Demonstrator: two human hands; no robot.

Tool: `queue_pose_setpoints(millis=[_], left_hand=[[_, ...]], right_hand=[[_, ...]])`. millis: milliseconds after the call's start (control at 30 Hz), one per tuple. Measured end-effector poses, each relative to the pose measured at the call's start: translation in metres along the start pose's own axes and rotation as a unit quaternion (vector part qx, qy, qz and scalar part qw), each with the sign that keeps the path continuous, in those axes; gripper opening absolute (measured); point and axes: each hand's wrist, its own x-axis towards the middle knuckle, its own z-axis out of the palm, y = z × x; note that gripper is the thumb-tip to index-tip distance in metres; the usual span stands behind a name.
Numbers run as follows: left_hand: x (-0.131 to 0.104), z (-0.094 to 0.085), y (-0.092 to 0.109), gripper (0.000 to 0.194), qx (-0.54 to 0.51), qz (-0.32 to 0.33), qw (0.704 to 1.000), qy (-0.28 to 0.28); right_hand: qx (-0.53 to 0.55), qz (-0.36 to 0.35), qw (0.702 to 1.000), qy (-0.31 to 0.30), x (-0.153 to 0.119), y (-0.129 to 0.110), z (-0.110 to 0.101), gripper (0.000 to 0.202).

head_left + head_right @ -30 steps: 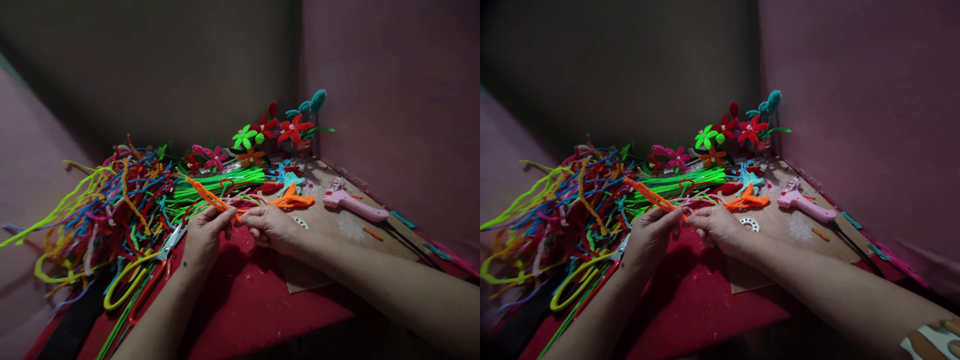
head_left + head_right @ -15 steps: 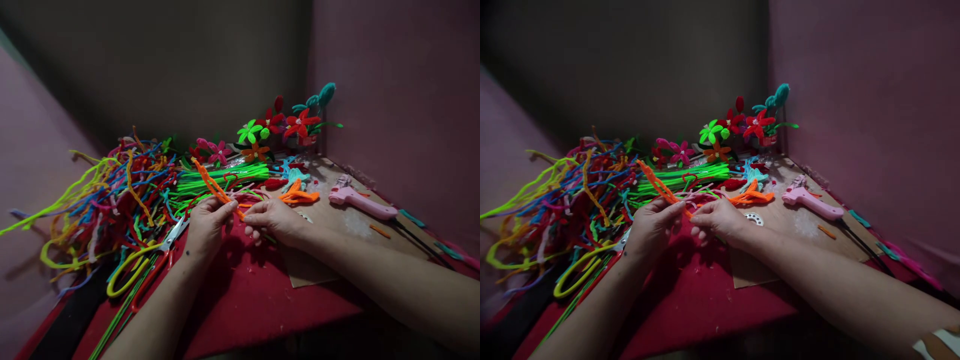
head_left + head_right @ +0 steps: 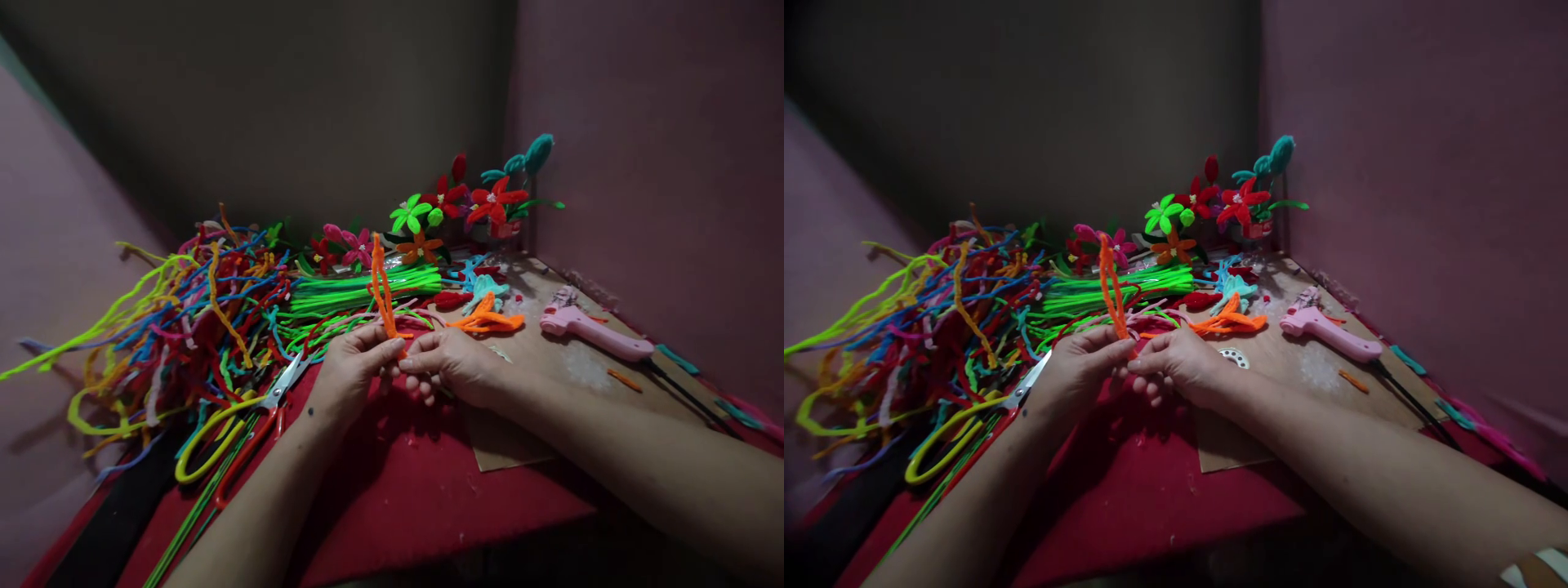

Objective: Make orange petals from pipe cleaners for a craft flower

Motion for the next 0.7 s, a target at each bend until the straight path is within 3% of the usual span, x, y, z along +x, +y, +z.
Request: queue_pose_setpoints(millis=[167, 333, 433, 533, 700], left_hand=[[0.002, -0.001, -0.002, 0.015, -0.085, -0.006, 0.996, 0.025], [0.002, 0.004, -0.003, 0.016, -0.08, 0.02, 0.996, 0.021], [-0.002, 0.011, -0.001, 0.016, -0.044, 0.049, 0.996, 0.064], [-0.006, 0.015, 0.002, 0.02, -0.01, 0.061, 0.992, 0.11], [-0.004, 0.014, -0.001, 0.018, -0.053, 0.043, 0.992, 0.105]], right_hand=[[0.15, 0.07, 0.982, -0.096, -0.002, -0.001, 0.001, 0.013], [0.215, 0.085, 0.97, -0.079, -0.005, 0.0, 0.01, 0.01], [0.182, 0.072, 0.979, -0.057, -0.004, 0.002, 0.011, 0.009], [0.121, 0.014, 0.992, -0.028, 0.0, 0.004, 0.009, 0.007], [-0.017, -0.079, 0.997, -0.006, 0.001, 0.006, 0.006, 0.016]])
